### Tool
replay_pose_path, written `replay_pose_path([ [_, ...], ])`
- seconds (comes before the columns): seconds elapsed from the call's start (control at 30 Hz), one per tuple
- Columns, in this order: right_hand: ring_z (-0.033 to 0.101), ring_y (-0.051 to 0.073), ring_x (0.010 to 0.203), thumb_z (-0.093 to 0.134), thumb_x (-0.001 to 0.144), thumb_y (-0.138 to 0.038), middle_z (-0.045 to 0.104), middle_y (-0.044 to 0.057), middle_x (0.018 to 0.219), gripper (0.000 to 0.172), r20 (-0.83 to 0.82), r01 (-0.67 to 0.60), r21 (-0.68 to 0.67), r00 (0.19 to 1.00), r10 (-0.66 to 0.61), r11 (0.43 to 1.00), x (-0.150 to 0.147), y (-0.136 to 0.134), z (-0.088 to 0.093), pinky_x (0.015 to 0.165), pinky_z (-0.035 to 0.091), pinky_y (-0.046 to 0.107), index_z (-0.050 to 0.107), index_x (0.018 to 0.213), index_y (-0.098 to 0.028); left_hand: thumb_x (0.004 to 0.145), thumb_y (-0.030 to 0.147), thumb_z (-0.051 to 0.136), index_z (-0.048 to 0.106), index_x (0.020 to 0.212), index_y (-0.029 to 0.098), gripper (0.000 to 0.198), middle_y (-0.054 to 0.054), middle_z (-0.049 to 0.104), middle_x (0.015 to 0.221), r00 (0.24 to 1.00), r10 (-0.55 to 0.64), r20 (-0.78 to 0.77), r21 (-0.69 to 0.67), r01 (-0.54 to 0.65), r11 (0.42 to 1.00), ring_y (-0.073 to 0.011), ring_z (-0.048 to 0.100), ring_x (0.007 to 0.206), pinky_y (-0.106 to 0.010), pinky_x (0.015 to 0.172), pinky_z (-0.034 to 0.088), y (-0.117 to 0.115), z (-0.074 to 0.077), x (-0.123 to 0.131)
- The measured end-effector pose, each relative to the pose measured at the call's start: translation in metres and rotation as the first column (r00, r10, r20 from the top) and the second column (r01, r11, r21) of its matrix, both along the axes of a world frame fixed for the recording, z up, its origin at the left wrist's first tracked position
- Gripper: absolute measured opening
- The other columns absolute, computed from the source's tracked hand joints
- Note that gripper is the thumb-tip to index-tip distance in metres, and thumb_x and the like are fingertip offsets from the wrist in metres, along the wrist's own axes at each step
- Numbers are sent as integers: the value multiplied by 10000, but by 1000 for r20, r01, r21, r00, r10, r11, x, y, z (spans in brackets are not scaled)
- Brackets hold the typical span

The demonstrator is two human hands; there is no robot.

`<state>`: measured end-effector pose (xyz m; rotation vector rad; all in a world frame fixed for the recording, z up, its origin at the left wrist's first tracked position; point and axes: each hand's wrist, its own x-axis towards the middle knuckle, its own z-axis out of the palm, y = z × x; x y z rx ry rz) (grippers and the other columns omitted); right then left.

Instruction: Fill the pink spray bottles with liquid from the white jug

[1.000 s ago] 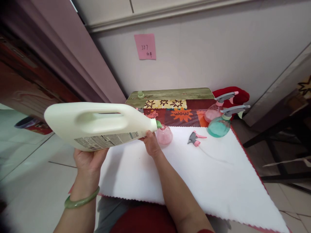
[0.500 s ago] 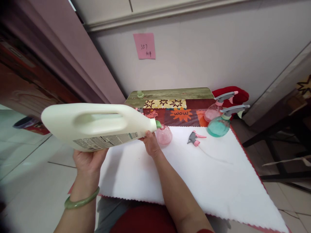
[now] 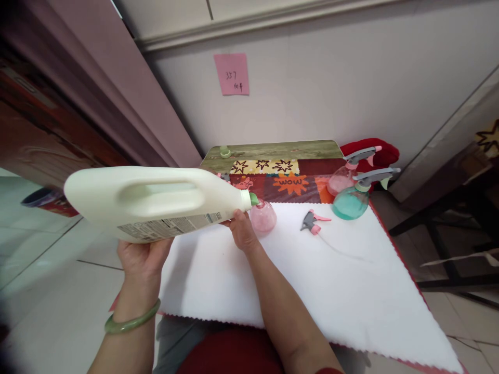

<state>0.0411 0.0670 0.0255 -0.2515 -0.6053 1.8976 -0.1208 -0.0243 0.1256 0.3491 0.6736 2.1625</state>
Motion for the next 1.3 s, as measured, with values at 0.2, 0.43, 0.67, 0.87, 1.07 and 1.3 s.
replay_pose_path([
  [0.2, 640, 308, 1258, 793, 722, -617, 684, 67, 1389, 679, -3, -6, -12, 1000, 6, 1000, 1, 0, 2, 950, 602, 510, 604, 1292, -299, 969, 324, 560, 600, 1426, 330, 458, -28, 617, 1495, 1000, -7, -5, 23, 8, 1000, -248, 397, 1522, -515, 1280, 208, 0, 1, 0],
  [0.43, 645, 304, 1248, 773, 743, -593, 700, 65, 1358, 664, 2, -13, -2, 1000, 13, 1000, 2, 0, 3, 959, 597, 521, 596, 1312, -300, 961, 310, 568, 607, 1418, 330, 459, -25, 623, 1488, 1000, -16, -9, 25, 16, 1000, -246, 401, 1520, -509, 1275, 226, 0, -1, -3],
  [0.67, 646, 299, 1235, 791, 717, -595, 696, 59, 1367, 656, -2, -13, -19, 1000, 13, 1000, 2, 0, 5, 965, 596, 513, 614, 1276, -299, 957, 305, 572, 612, 1411, 341, 458, -24, 624, 1487, 1000, 3, 1, 23, -3, 1000, -246, 406, 1517, -519, 1275, 209, 0, -1, -2],
  [0.87, 641, 307, 1253, 791, 710, -602, 695, 59, 1374, 683, 2, -5, -30, 1000, 5, 1000, 1, 0, 4, 960, 598, 518, 605, 1296, -304, 956, 312, 576, 607, 1417, 343, 463, -22, 617, 1495, 1000, -31, -4, 39, 31, 999, -252, 410, 1515, -511, 1278, 217, 0, -1, -2],
  [1.07, 635, 315, 1268, 804, 697, -602, 683, 65, 1393, 701, -1, -14, -39, 1000, 14, 999, 1, 1, 3, 965, 595, 526, 603, 1298, -302, 952, 312, 588, 604, 1422, 334, 470, -26, 616, 1497, 999, -25, -25, 44, 26, 999, -255, 390, 1526, -512, 1282, 213, 0, 0, -1],
  [1.3, 638, 312, 1262, 798, 703, -607, 704, 52, 1353, 667, -13, -18, -24, 1000, 18, 1000, 1, 1, 2, 973, 591, 529, 622, 1270, -303, 964, 298, 558, 623, 1395, 309, 436, -31, 634, 1476, 1000, 3, 0, 21, -3, 1000, -255, 394, 1524, -525, 1281, 211, -1, 3, 3],
])
